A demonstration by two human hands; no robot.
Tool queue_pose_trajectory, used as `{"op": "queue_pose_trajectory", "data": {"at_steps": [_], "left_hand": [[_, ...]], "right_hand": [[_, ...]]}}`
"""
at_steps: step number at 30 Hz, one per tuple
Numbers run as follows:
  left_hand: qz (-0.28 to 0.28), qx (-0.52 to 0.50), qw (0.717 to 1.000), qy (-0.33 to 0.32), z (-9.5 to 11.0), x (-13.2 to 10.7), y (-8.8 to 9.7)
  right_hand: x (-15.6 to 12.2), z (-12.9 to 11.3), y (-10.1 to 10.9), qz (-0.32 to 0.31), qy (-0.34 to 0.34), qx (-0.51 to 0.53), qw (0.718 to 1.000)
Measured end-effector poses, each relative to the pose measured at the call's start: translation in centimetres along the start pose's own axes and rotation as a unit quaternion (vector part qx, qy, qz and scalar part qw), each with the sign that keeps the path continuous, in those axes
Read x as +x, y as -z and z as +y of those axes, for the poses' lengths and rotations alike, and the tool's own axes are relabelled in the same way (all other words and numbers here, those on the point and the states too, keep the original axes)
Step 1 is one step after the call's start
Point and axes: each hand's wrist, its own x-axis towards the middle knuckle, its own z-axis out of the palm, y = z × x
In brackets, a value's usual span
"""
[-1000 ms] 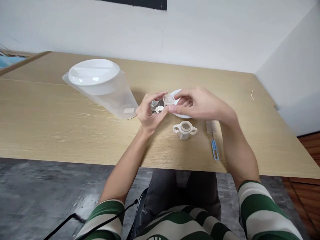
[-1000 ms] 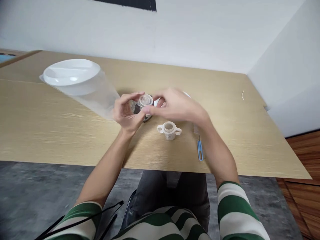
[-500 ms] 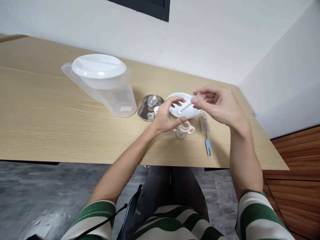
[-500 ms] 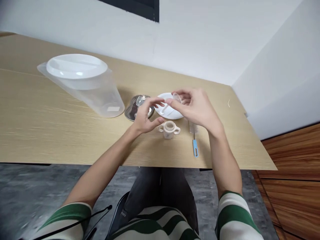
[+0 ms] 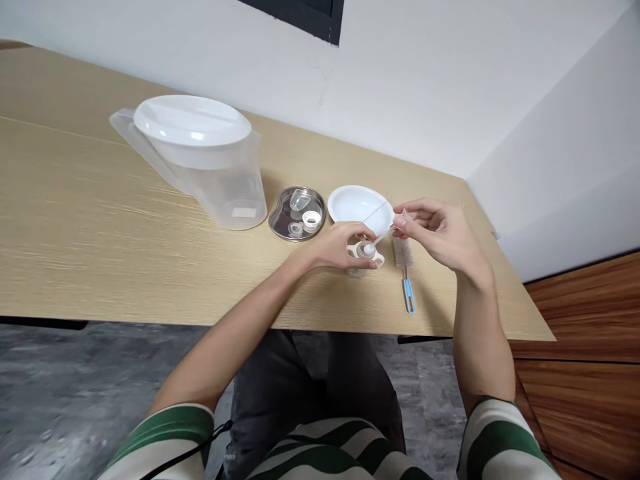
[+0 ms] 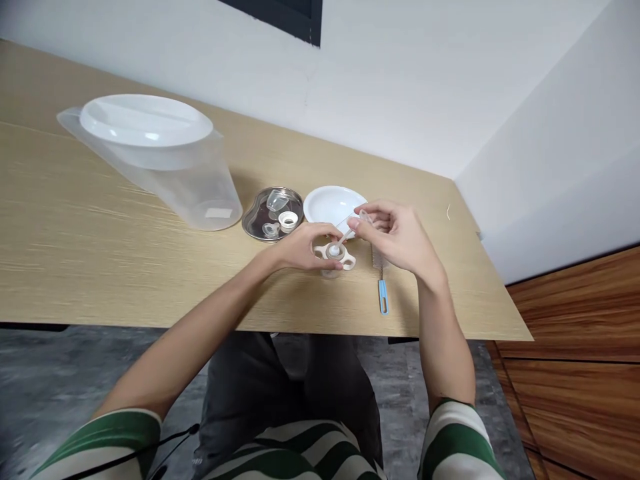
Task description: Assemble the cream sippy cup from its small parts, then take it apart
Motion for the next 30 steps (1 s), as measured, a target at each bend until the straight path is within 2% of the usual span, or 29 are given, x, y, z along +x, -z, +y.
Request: {"op": "queue_pose_trajectory", "data": {"at_steps": [6,10,13,17,19,21,24,30], "left_hand": [[0.014,-0.026,1.0,-0.01,-0.4,0.2,-0.2],[0.019,-0.008,1.0,-0.023,-0.5,0.2,-0.5],[0.013,0.003,1.0,-0.005,-0.6,0.1,-0.5],[-0.013,-0.007,0.998,0.053,-0.7,0.0,-0.4],[-0.037,-0.009,0.995,0.089,-0.6,0.0,-0.4],[-0.054,-0.006,0.992,0.117,-0.5,0.0,-0.4],[-0.056,0.001,0.991,0.118,-0.4,-0.1,-0.4],[-0.055,-0.007,0.993,0.101,-0.5,-0.2,-0.2]], "right_hand": [[1.1,2.0,-0.5,-0.005,-0.016,-0.022,1.0],[1.6,2.9,-0.6,-0.021,-0.019,-0.041,0.999],[1.8,3.5,-0.7,-0.037,-0.012,-0.081,0.996],[1.7,4.1,-1.3,-0.144,-0.025,-0.13,0.981],[1.4,4.3,-1.7,-0.173,-0.01,-0.155,0.973],[1.0,4.4,-2.0,-0.153,0.03,-0.184,0.97],[0.4,4.6,-2.1,-0.125,0.08,-0.195,0.969],[-0.5,5.6,-2.5,-0.131,0.107,-0.174,0.97]]}}
